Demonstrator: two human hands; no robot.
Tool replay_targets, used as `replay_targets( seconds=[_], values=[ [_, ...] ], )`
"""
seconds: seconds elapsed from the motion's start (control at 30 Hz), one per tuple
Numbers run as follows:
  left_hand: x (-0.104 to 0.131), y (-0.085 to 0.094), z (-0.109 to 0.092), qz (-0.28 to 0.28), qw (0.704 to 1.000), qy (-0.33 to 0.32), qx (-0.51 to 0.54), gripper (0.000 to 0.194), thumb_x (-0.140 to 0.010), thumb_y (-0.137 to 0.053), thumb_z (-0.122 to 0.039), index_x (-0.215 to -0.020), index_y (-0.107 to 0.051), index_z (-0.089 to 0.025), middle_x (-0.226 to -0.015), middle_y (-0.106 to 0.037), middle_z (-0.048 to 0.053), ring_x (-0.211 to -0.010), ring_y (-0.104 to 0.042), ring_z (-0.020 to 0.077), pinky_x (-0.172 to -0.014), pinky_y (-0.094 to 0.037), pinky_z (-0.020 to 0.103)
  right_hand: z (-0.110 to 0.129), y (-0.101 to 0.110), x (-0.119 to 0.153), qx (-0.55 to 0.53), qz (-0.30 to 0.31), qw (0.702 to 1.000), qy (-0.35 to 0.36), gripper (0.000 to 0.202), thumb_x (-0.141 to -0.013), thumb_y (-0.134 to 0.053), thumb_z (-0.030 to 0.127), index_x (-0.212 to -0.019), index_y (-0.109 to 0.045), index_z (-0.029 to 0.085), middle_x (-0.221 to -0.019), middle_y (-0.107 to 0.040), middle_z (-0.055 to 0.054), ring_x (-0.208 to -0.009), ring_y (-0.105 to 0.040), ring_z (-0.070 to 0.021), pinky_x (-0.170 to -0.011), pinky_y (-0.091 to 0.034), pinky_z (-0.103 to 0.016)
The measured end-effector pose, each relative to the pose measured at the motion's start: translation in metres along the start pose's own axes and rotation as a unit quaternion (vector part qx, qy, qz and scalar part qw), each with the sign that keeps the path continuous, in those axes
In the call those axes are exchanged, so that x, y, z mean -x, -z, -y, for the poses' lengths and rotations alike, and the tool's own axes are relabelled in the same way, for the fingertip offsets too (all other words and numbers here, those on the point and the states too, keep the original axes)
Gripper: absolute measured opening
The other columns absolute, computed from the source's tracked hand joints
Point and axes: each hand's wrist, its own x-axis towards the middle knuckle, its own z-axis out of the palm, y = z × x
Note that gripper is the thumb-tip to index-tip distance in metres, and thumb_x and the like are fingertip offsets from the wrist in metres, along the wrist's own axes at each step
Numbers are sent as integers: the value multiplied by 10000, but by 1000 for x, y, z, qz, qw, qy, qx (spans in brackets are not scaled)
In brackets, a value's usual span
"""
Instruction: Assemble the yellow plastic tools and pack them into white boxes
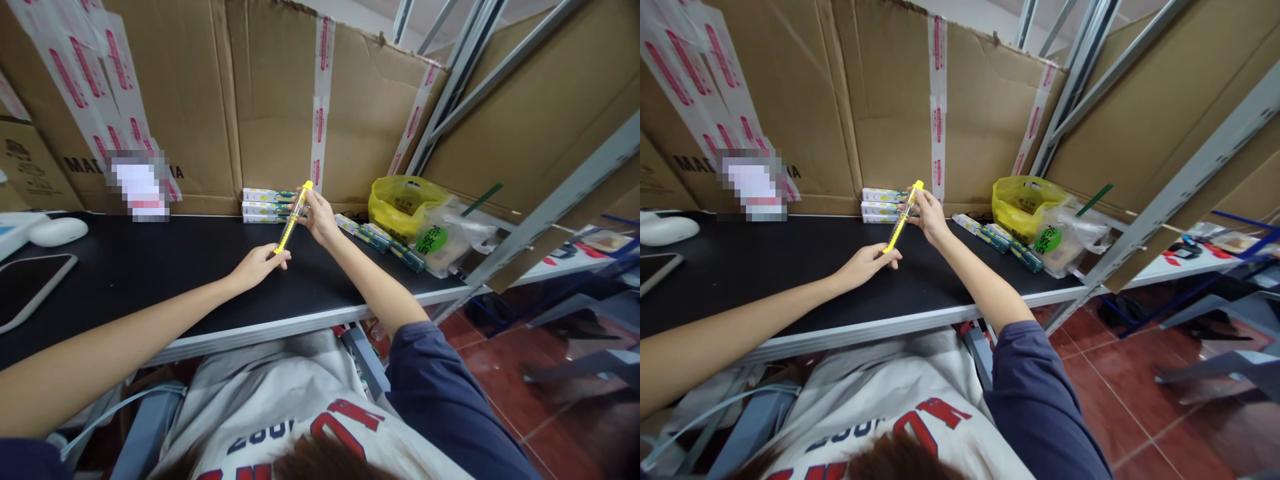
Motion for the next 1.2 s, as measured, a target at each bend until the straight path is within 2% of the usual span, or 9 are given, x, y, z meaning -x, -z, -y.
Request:
replay_targets(
  seconds=[0.17, 0.4, 0.53, 0.73, 0.93, 1.2],
  values=[
    [0, 3, -2, -8, 1000, 4, 25, 344, -866, -601, -496, -845, -705, -169, -767, -710, 42, -756, -626, 173, -764, -448, 262, -1, 4, -4, -23, 14, 999, 18, 378, -917, -599, 533, -1135, -551, 228, -964, -723, -34, -857, -726, -150, -711, -602, -264],
    [-2, 6, 3, 15, 1000, 11, -22, 414, -855, -569, -563, -781, -686, -173, -789, -722, 47, -779, -631, 189, -786, -455, 295, 6, 3, -1, -46, 6, 999, 6, 238, -987, -523, 421, -1106, -584, 223, -936, -733, -20, -859, -732, -153, -742, -614, -291],
    [-1, 6, 3, 15, 1000, 2, -21, 392, -855, -578, -550, -774, -667, -177, -771, -724, 46, -756, -646, 188, -775, -466, 297, 10, 0, 2, -39, 16, 999, -2, 244, -1002, -494, 401, -1134, -597, 223, -955, -744, -28, -885, -733, -157, -763, -616, -301],
    [-2, 8, 13, -31, 999, 15, -35, 371, -823, -623, -547, -840, -644, -177, -767, -727, 50, -744, -678, 207, -753, -481, 314, 8, -1, 6, -4, 77, 997, 12, 299, -956, -573, 438, -1148, -630, 216, -1018, -753, -58, -995, -722, -178, -841, -599, -306],
    [-5, 9, 22, -59, 997, 35, -26, 407, -784, -658, -556, -894, -661, -165, -770, -731, 58, -731, -691, 216, -735, -495, 323, 9, -2, 9, 8, 113, 993, 23, 349, -863, -706, 427, -1132, -632, 217, -1071, -749, -59, -935, -729, -162, -837, -598, -288],
    [-3, 6, 13, -21, 999, 32, -28, 439, -799, -641, -588, -857, -691, -156, -729, -719, 47, -705, -660, 194, -717, -474, 298, 7, 1, 6, 38, 81, 996, 11, 340, -885, -670, 448, -1119, -619, 206, -1066, -746, -67, -881, -731, -158, -728, -614, -268]
  ],
)
